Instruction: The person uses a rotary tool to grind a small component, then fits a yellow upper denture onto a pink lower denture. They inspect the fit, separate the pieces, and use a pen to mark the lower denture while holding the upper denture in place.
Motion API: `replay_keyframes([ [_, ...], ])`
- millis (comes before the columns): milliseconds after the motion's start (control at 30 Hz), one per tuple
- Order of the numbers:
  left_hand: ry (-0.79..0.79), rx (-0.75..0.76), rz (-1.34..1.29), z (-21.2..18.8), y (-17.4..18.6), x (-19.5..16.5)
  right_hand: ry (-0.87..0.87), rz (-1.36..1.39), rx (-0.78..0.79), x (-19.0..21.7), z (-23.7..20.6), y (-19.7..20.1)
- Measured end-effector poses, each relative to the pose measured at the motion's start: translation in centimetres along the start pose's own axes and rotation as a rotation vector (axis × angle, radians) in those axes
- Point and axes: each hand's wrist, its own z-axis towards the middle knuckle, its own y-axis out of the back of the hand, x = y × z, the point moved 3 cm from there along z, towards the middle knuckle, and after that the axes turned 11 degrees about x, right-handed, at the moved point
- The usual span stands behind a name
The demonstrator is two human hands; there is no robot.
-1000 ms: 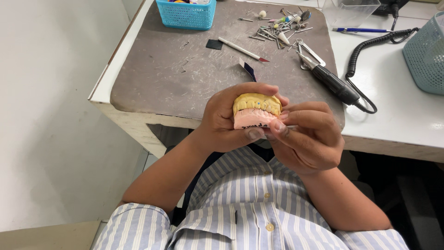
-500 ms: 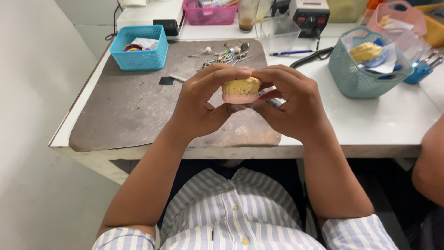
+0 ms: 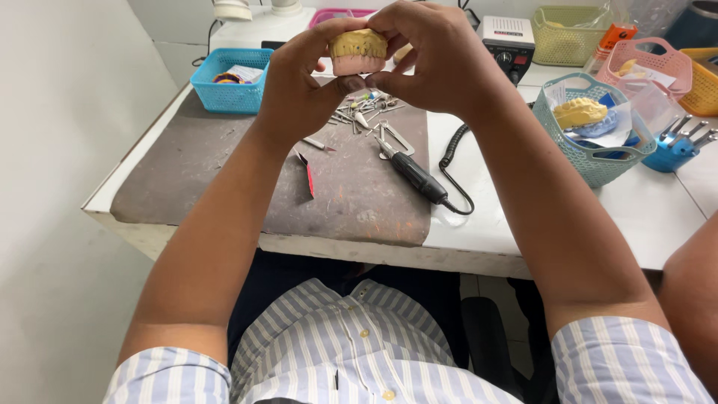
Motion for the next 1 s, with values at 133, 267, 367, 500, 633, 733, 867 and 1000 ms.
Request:
replay_keyframes([
  [133, -0.097, 0.031, -0.044, 1.5, 0.0, 0.5, 0.002, 0.066, -0.091, -2.0, 0.4, -1.2],
  [267, -0.099, 0.049, 0.07, 1.4, -0.7, 0.4, 0.017, -0.009, -0.094, -2.4, 0.0, -2.5],
  [367, -0.054, 0.016, -0.027, 0.9, -1.5, 0.3, -0.001, 0.029, -0.086, -2.2, -0.3, -3.0],
  [500, -0.061, -0.056, 0.041, 0.2, -1.8, -0.4, -0.003, 0.092, -0.124, -1.7, -0.5, -3.2],
  [633, -0.075, -0.095, -0.015, 0.1, -1.5, -1.3, 0.149, 0.427, -0.137, -0.8, -0.4, -3.5],
  [733, -0.057, -0.094, -0.061, 0.3, -1.3, -1.2, -0.044, 0.759, -0.104, -1.1, -0.2, -4.3],
  [867, -0.12, -0.108, -0.033, -0.1, -1.0, -0.9, -0.114, 0.872, -0.138, -1.0, -0.2, -4.9],
  [1000, -0.158, -0.1, 0.016, -0.5, -0.7, -0.7, -0.18, 0.743, -0.125, -0.8, -0.4, -5.1],
])
